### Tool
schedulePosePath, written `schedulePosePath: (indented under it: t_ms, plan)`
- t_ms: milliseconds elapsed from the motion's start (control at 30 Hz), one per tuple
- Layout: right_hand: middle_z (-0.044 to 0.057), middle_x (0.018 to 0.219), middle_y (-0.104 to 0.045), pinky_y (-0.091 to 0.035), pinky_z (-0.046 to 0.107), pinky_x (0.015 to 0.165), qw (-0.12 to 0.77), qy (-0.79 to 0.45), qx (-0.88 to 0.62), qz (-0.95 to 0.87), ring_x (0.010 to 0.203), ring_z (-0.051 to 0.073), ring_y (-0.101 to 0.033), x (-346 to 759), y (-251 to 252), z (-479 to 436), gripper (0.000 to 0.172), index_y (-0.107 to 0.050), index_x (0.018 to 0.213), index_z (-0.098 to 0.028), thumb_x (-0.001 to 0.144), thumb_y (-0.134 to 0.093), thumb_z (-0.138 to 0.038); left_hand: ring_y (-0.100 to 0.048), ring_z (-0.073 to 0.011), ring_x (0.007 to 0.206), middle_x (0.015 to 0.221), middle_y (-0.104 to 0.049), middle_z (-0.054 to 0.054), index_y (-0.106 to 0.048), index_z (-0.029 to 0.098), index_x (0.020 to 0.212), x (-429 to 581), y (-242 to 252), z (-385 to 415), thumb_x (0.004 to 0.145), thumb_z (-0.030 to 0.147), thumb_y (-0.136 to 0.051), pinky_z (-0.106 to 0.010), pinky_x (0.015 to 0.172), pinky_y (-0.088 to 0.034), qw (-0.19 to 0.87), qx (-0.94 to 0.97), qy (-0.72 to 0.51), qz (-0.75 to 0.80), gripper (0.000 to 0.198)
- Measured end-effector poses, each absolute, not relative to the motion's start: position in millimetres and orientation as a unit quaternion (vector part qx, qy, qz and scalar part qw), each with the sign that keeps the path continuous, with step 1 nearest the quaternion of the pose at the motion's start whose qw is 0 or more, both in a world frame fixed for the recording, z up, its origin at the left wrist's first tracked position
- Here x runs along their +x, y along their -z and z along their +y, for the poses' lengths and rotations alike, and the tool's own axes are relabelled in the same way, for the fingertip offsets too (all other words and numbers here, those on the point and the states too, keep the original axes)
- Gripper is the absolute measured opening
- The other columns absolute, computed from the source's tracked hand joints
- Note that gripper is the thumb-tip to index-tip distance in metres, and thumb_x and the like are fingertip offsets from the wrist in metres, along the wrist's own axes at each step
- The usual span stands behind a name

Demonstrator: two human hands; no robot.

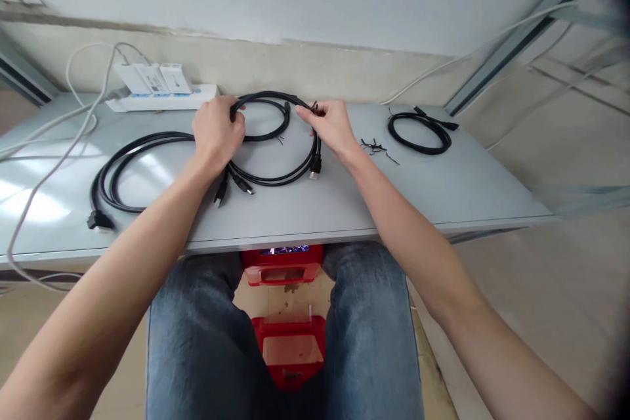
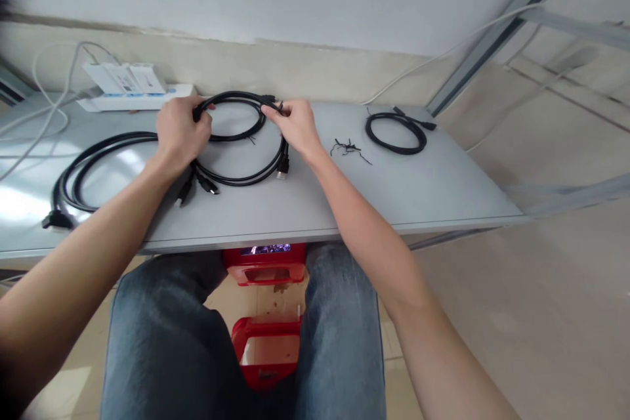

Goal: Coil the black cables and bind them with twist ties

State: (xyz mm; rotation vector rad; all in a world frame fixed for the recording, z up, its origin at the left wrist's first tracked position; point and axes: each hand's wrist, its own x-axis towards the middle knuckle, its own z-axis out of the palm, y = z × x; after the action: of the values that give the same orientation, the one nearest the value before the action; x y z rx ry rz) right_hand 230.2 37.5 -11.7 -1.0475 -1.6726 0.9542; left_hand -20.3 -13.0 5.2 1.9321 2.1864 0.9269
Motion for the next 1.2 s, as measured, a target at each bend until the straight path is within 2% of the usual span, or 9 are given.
schedulePosePath:
  t_ms: [100,200,333,533,600,700,800,967,1200]
  plan:
    - [-0.002,0.078,-0.026,-0.046,0.033,0.068,0.452,-0.398,-0.422,-0.678,0.079,0.019,-0.036,231,10,37,0.063,-0.043,0.077,-0.027,0.106,-0.09,-0.058,-0.071,-0.0479,0.151,0.147,-0.085,-0.016,-0.086,0.031,0.143,-22,-4,-12,0.105,0.05,-0.053,-0.062,0.129,-0.054,0.04,0.631,-0.303,0.713,0.054]
    - [-0.001,0.079,-0.024,-0.045,0.033,0.072,0.463,-0.316,-0.448,-0.696,0.08,0.02,-0.036,231,5,33,0.058,-0.044,0.075,-0.027,0.111,-0.084,-0.049,-0.071,-0.0474,0.151,0.147,-0.085,-0.016,-0.086,0.032,0.144,-21,-4,-12,0.105,0.049,-0.053,-0.061,0.129,-0.054,0.04,0.63,-0.301,0.715,0.054]
    - [-0.002,0.079,-0.025,-0.04,0.032,0.078,0.433,-0.225,-0.481,-0.728,0.083,0.019,-0.035,231,-2,30,0.051,-0.055,0.072,-0.026,0.112,-0.085,-0.037,-0.071,-0.0459,0.151,0.146,-0.085,-0.017,-0.085,0.03,0.144,-19,-5,-13,0.105,0.049,-0.053,-0.056,0.131,-0.053,0.042,0.624,-0.29,0.724,0.053]
    - [-0.003,0.084,-0.031,-0.034,0.031,0.079,0.437,-0.245,-0.453,-0.737,0.085,0.017,-0.038,231,-2,28,0.04,-0.076,0.087,-0.023,0.107,-0.09,-0.054,-0.07,-0.0449,0.152,0.145,-0.085,-0.015,-0.085,0.032,0.143,-18,-6,-13,0.105,0.049,-0.055,-0.054,0.131,-0.053,0.048,0.621,-0.288,0.727,0.051]
    - [-0.002,0.084,-0.034,-0.035,0.031,0.08,0.446,-0.249,-0.444,-0.736,0.088,0.019,-0.04,232,0,29,0.045,-0.073,0.083,-0.025,0.108,-0.089,-0.059,-0.07,-0.0452,0.151,0.144,-0.085,-0.015,-0.085,0.032,0.142,-18,-7,-14,0.105,0.049,-0.054,-0.054,0.13,-0.053,0.047,0.623,-0.288,0.726,0.051]
    - [0.001,0.082,-0.037,-0.043,0.035,0.084,0.457,-0.224,-0.442,-0.739,0.092,0.023,-0.044,234,5,34,0.061,-0.057,0.07,-0.028,0.11,-0.082,-0.067,-0.072,-0.0452,0.147,0.142,-0.086,-0.016,-0.086,0.031,0.14,-18,-6,-14,0.105,0.049,-0.053,-0.054,0.127,-0.055,0.038,0.628,-0.282,0.725,0.051]
    - [0.004,0.085,-0.04,-0.05,0.04,0.09,0.457,-0.209,-0.432,-0.749,0.095,0.028,-0.05,235,10,40,0.068,-0.047,0.07,-0.029,0.11,-0.078,-0.075,-0.074,-0.0437,0.143,0.139,-0.087,-0.015,-0.087,0.032,0.138,-19,-5,-13,0.105,0.049,-0.052,-0.052,0.125,-0.057,0.023,0.633,-0.279,0.722,0.051]
    - [0.007,0.09,-0.045,-0.056,0.046,0.098,0.457,-0.17,-0.44,-0.754,0.1,0.031,-0.056,234,11,43,0.063,-0.046,0.074,-0.029,0.114,-0.074,-0.069,-0.073,-0.0425,0.145,0.138,-0.087,-0.014,-0.087,0.033,0.138,-21,-1,-10,0.105,0.051,-0.052,-0.049,0.125,-0.056,0.021,0.632,-0.276,0.724,0.051]
    - [0.005,0.086,-0.043,-0.053,0.042,0.094,0.425,-0.194,-0.447,-0.763,0.101,0.03,-0.054,237,9,42,0.063,-0.041,0.079,-0.029,0.113,-0.071,-0.072,-0.073,-0.0435,0.144,0.138,-0.087,-0.015,-0.087,0.032,0.137,-20,-1,-10,0.104,0.051,-0.053,-0.05,0.125,-0.057,0.023,0.632,-0.273,0.725,0.051]
